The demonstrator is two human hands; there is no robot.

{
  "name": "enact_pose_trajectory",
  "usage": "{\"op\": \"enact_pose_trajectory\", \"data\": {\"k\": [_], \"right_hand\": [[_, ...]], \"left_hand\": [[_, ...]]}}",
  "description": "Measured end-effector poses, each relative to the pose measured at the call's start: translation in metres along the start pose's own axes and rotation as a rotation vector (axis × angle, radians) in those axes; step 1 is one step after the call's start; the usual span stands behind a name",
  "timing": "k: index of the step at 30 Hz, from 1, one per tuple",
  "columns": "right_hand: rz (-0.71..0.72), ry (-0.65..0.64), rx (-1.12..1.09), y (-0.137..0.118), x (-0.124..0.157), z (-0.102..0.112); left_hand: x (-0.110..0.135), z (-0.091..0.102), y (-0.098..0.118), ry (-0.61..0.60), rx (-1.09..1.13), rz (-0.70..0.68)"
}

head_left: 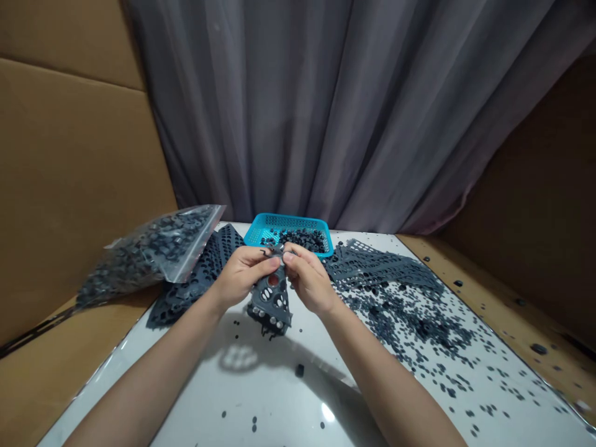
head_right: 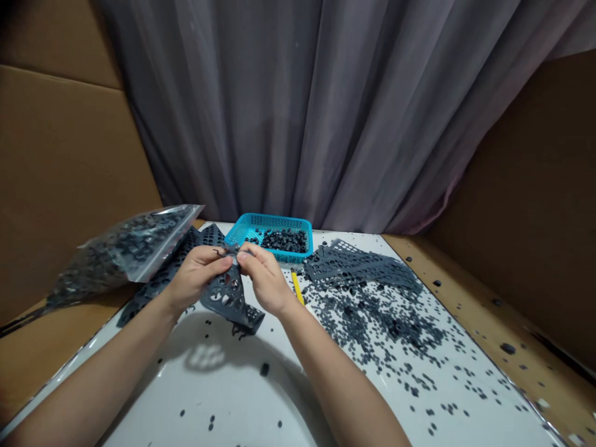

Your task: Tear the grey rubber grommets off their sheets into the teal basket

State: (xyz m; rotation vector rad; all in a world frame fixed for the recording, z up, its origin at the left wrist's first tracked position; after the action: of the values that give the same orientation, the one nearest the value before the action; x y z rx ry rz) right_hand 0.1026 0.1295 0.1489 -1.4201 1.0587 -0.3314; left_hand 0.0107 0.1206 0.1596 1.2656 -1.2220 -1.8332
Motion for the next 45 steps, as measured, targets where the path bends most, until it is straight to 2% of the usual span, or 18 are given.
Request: {"op": "enact_pose_trajectory", "data": {"k": [4, 7, 12, 18, 21, 25, 28, 31, 32, 34, 36, 37, 38, 40, 41, 43, 45], "right_hand": [[0.073, 0.122, -0.378, 0.005, -0.006, 0.009], [0.115, 0.111, -0.523, -0.006, -0.008, 0.017], [0.060, -0.042, -0.516, -0.013, -0.008, 0.013], [0.032, -0.082, -0.405, -0.008, -0.007, 0.009], [0.085, -0.032, -0.163, -0.012, -0.006, 0.012], [0.355, 0.078, 0.502, -0.043, 0.006, 0.010], [0.493, -0.015, 0.860, -0.055, 0.016, -0.008], [0.533, -0.068, 0.999, -0.056, 0.018, -0.009], [0.521, -0.031, 1.015, -0.054, 0.015, -0.001], [0.419, 0.121, 1.057, -0.047, 0.004, 0.029], [0.186, 0.283, 1.165, -0.028, -0.013, 0.072], [0.017, 0.343, 1.261, -0.015, -0.022, 0.096], [-0.171, 0.341, 1.363, 0.002, -0.032, 0.117], [-0.299, 0.313, 1.400, 0.024, -0.049, 0.146], [-0.337, 0.294, 1.408, 0.032, -0.056, 0.155], [-0.351, 0.273, 1.408, 0.038, -0.065, 0.159], [-0.309, 0.263, 1.413, 0.031, -0.065, 0.148]], "left_hand": [[-0.002, 0.005, -0.025, 0.220, 0.417, 0.074], [-0.004, 0.004, -0.032, 0.254, 0.516, 0.102], [-0.004, 0.014, -0.024, 0.257, 0.493, 0.084], [0.001, 0.017, -0.009, 0.238, 0.438, 0.092], [0.001, 0.009, -0.004, 0.144, 0.309, 0.111], [0.002, 0.002, 0.004, 0.065, 0.109, 0.073], [0.003, -0.003, 0.003, 0.050, 0.117, 0.083], [0.003, -0.006, 0.000, 0.031, 0.165, 0.128], [0.003, -0.005, -0.001, 0.038, 0.165, 0.138], [0.002, 0.001, -0.003, 0.100, 0.152, 0.149], [0.001, 0.010, -0.007, 0.192, 0.150, 0.183], [0.000, 0.013, -0.011, 0.232, 0.157, 0.205], [0.000, 0.016, -0.014, 0.259, 0.165, 0.228], [-0.002, 0.017, -0.020, 0.269, 0.171, 0.264], [-0.003, 0.017, -0.022, 0.261, 0.171, 0.277], [-0.004, 0.015, -0.026, 0.237, 0.174, 0.305], [-0.005, 0.013, -0.029, 0.213, 0.174, 0.324]]}}
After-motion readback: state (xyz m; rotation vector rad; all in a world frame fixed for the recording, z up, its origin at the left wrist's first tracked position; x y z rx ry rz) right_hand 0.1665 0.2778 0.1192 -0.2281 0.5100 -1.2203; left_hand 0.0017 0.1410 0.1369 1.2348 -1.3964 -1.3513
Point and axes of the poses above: each hand's wrist, its own x-axis away from the middle knuckle, its own z-axis out of the back of the hand, y = z × x, the point moved 7 cm from there along -x, towards the middle knuckle, and after that the axes turned 6 degrees about -y, right-handed, at the moved point
